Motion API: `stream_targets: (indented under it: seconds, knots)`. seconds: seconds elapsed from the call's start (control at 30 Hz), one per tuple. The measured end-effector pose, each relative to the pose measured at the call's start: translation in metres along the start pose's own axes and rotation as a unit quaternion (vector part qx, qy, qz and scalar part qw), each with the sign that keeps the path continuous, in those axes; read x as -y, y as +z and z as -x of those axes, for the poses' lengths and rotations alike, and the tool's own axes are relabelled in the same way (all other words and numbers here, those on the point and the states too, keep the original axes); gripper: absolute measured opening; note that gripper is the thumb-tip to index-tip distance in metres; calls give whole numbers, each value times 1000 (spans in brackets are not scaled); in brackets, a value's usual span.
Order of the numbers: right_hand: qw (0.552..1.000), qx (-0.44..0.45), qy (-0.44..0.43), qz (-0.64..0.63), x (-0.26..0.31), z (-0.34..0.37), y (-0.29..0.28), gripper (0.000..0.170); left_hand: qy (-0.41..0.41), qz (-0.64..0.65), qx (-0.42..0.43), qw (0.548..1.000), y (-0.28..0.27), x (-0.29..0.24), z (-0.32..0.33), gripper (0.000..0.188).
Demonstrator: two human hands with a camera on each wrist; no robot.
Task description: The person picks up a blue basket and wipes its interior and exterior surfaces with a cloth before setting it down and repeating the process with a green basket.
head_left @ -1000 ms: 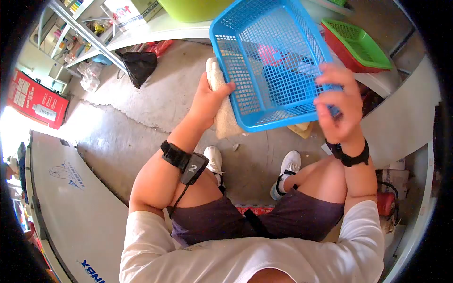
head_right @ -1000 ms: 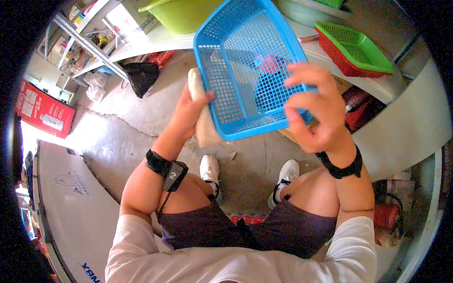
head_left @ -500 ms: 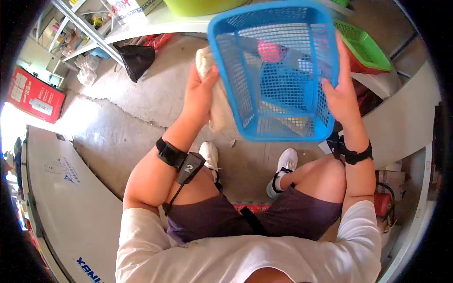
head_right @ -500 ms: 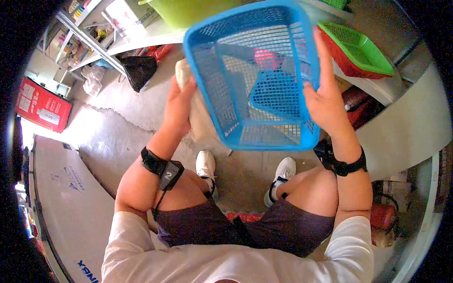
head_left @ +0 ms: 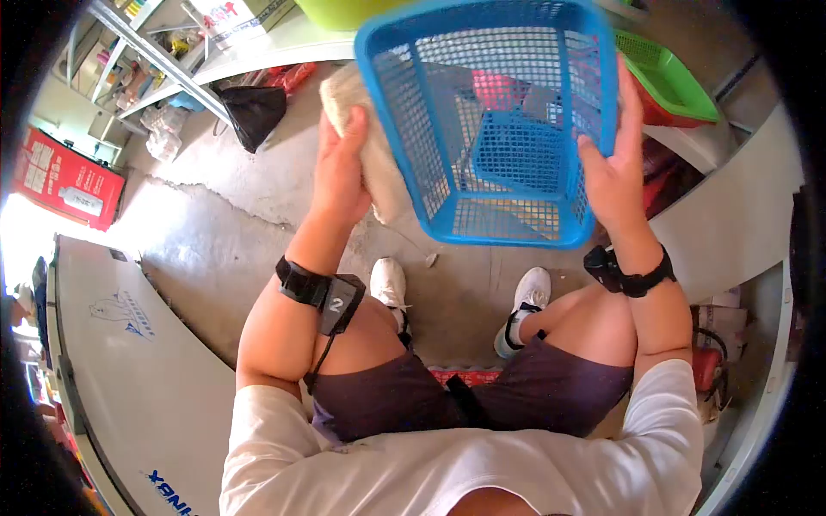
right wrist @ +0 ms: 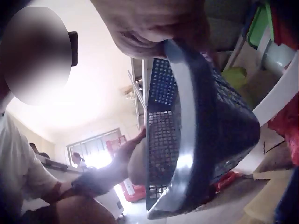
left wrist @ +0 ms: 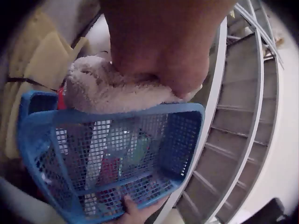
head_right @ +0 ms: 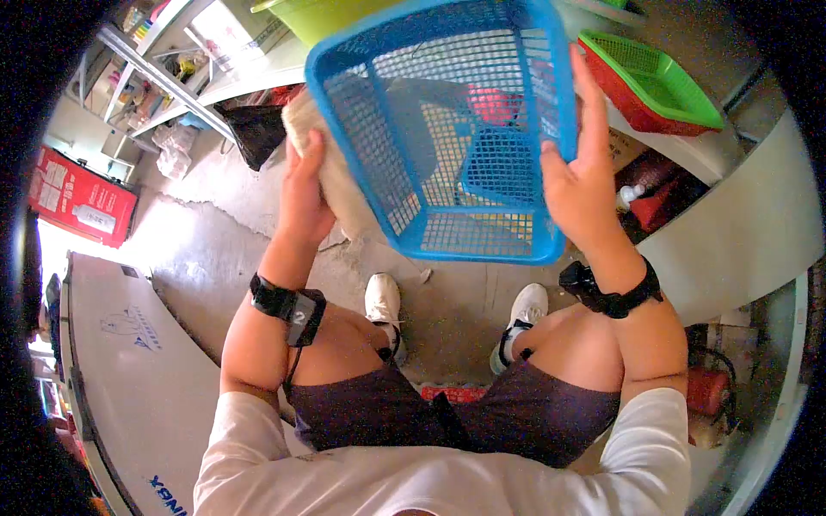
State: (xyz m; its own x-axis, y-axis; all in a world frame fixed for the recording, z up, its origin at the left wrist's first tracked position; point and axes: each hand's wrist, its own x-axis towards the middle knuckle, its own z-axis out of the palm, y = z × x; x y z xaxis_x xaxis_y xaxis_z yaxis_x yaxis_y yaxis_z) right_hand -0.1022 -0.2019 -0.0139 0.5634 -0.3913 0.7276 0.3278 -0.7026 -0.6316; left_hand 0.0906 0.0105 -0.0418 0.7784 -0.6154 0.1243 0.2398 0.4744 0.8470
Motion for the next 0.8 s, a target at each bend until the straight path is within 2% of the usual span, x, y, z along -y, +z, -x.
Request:
stream_targets:
  seconds: [0.13,0.23,0.33,0.53,0.63,0.67,0.77,0.8]
  knots:
    - [992,-79,23,-98,-3,-6,-5,80,-36,-59,63,996,11,8,5,41]
    - [987,-117,60,-97,-4,-6,-8,81,-52,-105,75,990,10,15,4,42]
    - [981,-147,87,-88,-12,-4,-11,84,-51,-90,76,992,11,17,2,41]
    - [960,-230,90,-133,-11,-7,-8,81,-88,59,26,994,25,24,7,42]
    - [945,-262,121,-155,-15,-5,0,77,-108,100,90,985,40,34,15,46]
    - [944,-261,123,-159,-15,-5,2,77,-110,108,88,984,46,36,20,53]
    - [944,-255,133,-164,-12,-3,10,77,-90,25,159,983,55,43,26,57]
    - [944,-252,137,-161,-10,-2,14,77,-131,31,160,978,56,44,29,56]
